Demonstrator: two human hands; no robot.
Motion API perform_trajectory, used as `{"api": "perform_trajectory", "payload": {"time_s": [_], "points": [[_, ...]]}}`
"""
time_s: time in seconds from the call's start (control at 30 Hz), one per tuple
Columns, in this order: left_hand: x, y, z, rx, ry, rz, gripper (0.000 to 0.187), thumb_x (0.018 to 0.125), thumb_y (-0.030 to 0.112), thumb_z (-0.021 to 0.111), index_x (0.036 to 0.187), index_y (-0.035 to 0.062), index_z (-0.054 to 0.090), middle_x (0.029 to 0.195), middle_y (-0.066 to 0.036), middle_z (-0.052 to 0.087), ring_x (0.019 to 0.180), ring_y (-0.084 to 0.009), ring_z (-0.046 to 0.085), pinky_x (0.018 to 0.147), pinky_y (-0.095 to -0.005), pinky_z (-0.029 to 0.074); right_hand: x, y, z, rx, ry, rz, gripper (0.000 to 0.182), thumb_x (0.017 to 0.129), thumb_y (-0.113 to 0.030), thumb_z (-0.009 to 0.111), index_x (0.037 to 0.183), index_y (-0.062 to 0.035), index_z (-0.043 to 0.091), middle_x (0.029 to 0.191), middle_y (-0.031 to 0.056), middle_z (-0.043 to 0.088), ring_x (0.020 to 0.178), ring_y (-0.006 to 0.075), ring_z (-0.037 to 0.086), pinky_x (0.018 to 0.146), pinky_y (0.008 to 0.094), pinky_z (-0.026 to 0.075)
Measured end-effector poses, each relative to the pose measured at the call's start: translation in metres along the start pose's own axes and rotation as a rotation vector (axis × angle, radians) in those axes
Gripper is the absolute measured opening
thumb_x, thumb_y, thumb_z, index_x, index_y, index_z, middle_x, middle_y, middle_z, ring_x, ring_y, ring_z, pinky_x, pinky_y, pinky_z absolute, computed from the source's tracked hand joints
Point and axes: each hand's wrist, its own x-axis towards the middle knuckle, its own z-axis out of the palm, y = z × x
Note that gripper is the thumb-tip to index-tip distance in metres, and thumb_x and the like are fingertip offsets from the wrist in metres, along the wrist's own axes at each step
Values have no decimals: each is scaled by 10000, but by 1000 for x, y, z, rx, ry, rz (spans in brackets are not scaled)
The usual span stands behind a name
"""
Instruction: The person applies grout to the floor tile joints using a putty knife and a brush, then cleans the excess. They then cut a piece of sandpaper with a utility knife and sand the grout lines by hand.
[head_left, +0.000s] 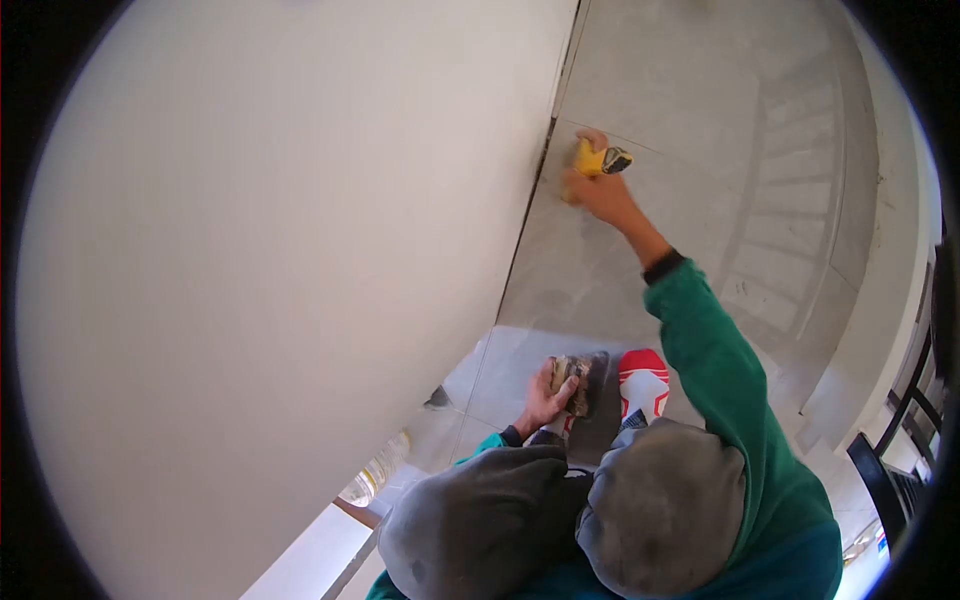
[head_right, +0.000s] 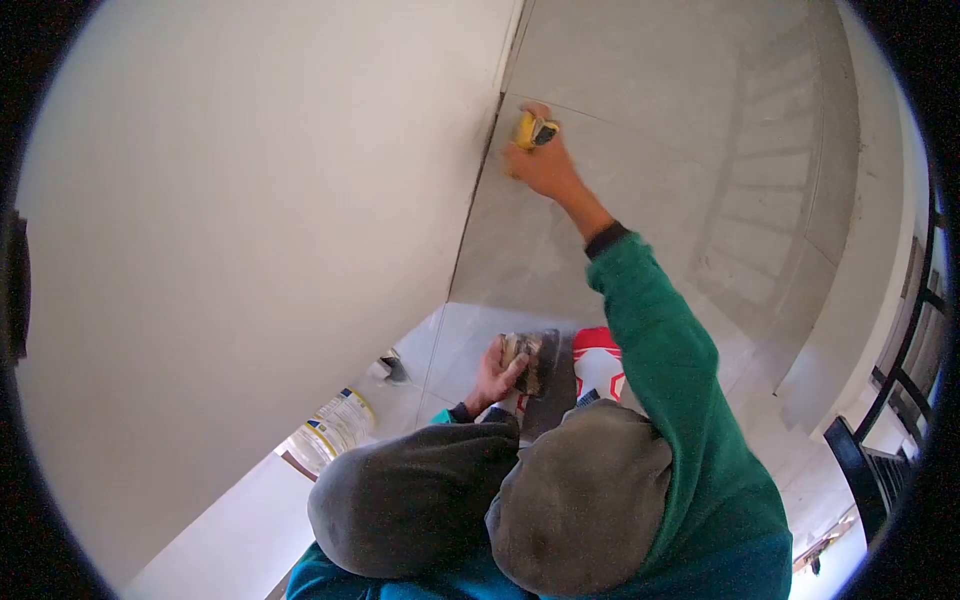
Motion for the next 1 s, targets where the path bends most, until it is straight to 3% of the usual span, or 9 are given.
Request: {"api": "perform_trajectory", "payload": {"time_s": [0.03, 0.07, 0.17, 0.23, 0.33, 0.6, 0.73, 0.9, 1.0], "points": [[-6, 4, 2, -2, -10, -24, 309, 802, 263, 619, 927, 10, 493, 741, -143, 579, 686, -218, 562, 636, -335, 451, -6, 25, 14, 148, 98, -290, 555, 762, -196, 576, 1236, -75, 313, 912, 132, 520, 817, 253, 547, 730, 408, 470], [0, 14, 1, 45, 7, -53, 293, 812, 253, 613, 934, 11, 499, 747, -148, 586, 694, -230, 573, 632, -334, 457, -2, -1, 8, 441, -58, 21, 511, 779, -150, 568, 1238, -118, 347, 846, 73, 497, 778, 172, 509, 636, 339, 473], [23, 56, -8, 173, -58, -20, 265, 792, 121, 601, 1030, 27, 529, 802, -125, 597, 695, -250, 582, 588, -338, 470, -2, -29, -43, 284, -130, 132, 503, 791, -135, 538, 1259, -156, 356, 1021, 63, 451, 795, 185, 518, 633, 300, 476], [49, 84, -13, 864, -8, 620, 402, 733, 57, 582, 1130, 37, 521, 922, -106, 572, 754, -257, 555, 587, -329, 472, -14, -8, -69, 498, -37, 248, 485, 775, -132, 540, 1239, -169, 403, 1043, 77, 469, 822, 167, 532, 614, 289, 517], [96, 73, -2, 1037, 119, 585, 476, 708, 74, 553, 1177, 18, 505, 976, -111, 534, 791, -273, 514, 660, -360, 457, -46, -7, -111, 408, 2, 387, 509, 773, -119, 538, 1253, -171, 375, 1095, 122, 446, 929, 222, 529, 657, 368, 558], [218, 122, -14, 1311, 535, 613, 382, 766, 118, 514, 1128, -2, 518, 913, -100, 497, 835, -247, 496, 709, -382, 387, -70, -23, -144, 380, -18, 282, 494, 785, -108, 508, 1257, -131, 367, 1090, 127, 446, 839, 185, 546, 590, 299, 550], [205, 129, 11, 1361, 420, 675, 370, 788, 146, 496, 1126, -4, 523, 890, -75, 499, 834, -218, 496, 692, -354, 392, -72, -32, -149, 344, -61, 186, 491, 771, -86, 504, 1243, -128, 378, 1054, 110, 451, 821, 155, 533, 563, 274, 537], [261, 151, 5, 1484, 537, 405, 337, 783, 139, 514, 1085, -7, 541, 886, -84, 510, 796, -217, 543, 583, -331, 451, -72, -27, -148, 351, -40, 174, 493, 757, -84, 510, 1232, -122, 385, 1042, 100, 453, 812, 147, 520, 543, 254, 521], [263, 163, 0, 1437, 649, 487, 276, 788, 144, 516, 1021, 1, 552, 886, -84, 511, 757, -209, 555, 577, -337, 476, -74, -46, -150, 288, -108, 163, 533, 741, -118, 501, 1260, -118, 383, 1083, 91, 451, 875, 144, 491, 655, 265, 512]]}}
